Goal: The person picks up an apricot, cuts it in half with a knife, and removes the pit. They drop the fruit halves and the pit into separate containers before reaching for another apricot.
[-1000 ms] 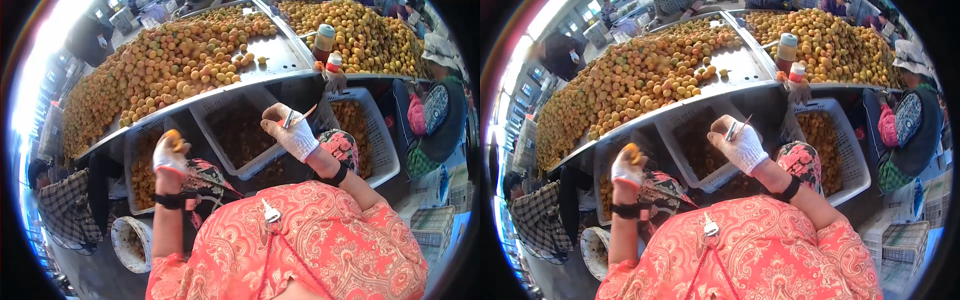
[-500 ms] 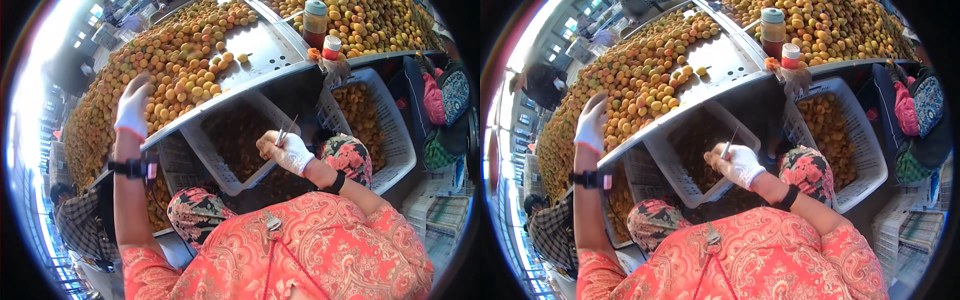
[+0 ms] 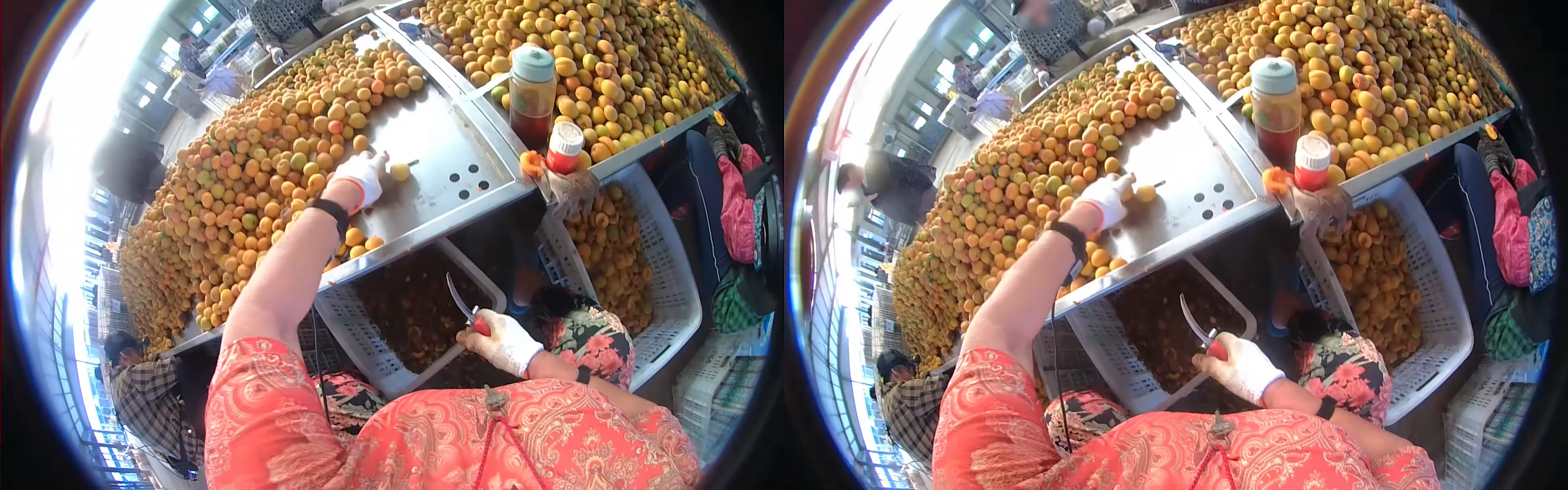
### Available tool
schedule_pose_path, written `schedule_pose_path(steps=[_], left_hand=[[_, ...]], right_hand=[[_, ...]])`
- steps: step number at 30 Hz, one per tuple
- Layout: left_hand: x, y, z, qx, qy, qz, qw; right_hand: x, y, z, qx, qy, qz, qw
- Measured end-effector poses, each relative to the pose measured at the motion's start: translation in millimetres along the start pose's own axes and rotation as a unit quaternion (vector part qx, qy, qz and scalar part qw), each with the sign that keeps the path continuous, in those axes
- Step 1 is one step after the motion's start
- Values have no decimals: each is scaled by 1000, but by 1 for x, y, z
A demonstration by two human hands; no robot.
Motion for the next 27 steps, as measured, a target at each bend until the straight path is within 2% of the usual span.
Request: schedule_pose_path(steps=[2, 5, 8, 9, 10, 11, 12, 13, 14, 16, 17, 18, 20, 22, 27], left_hand=[[1, 9, 3, 76, -31, 17, 996], [-33, 26, -1, 82, -31, -25, 996], [-60, 12, -1, -58, 36, 45, 997], [-79, 12, -8, -169, 75, 76, 980], [-107, 19, -20, -280, 111, 104, 948], [-133, 23, -17, -446, 65, 70, 890], [-165, 34, -16, -600, 19, 30, 799], [-194, 46, -18, -682, 30, 48, 729], [-224, 56, -20, -709, 44, 30, 703], [-266, 67, -10, -744, 46, 18, 667], [-282, 71, -3, -771, 55, 28, 634], [-297, 75, 3, -774, 55, 23, 630], [-324, 83, 2, -807, 95, 35, 582], [-343, 88, 2, -806, 104, 42, 581], [-369, 89, -2, -831, 106, 78, 540]], right_hand=[[-6, -5, -7, -35, 30, -20, 999], [-10, -5, -12, 4, 69, -49, 996], [-27, -24, -27, 28, 168, -141, 975], [-28, -26, -28, 64, 184, -198, 961], [-32, -29, -30, 99, 197, -250, 943], [-37, -33, -30, 128, 177, -263, 940], [-44, -43, -30, 156, 155, -273, 937], [-49, -50, -27, 160, 136, -277, 938], [-56, -58, -23, 164, 113, -289, 936], [-73, -75, -13, 73, 129, -341, 928], [-79, -79, -5, 70, 125, -337, 930], [-85, -83, 6, 86, 91, -345, 930], [-100, -91, 19, 100, 52, -352, 929], [-112, -101, 30, -13, 37, -342, 939], [-131, -113, 46, -34, 32, -361, 931]])
Point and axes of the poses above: each hand's wrist, its own x-axis towards the middle knuckle, its own z-axis out of the palm, y = z × x, the point moved 6 cm from there along x, towards the middle knuckle, and after that the axes turned 1 degree about -x, right-handed, at the moved point
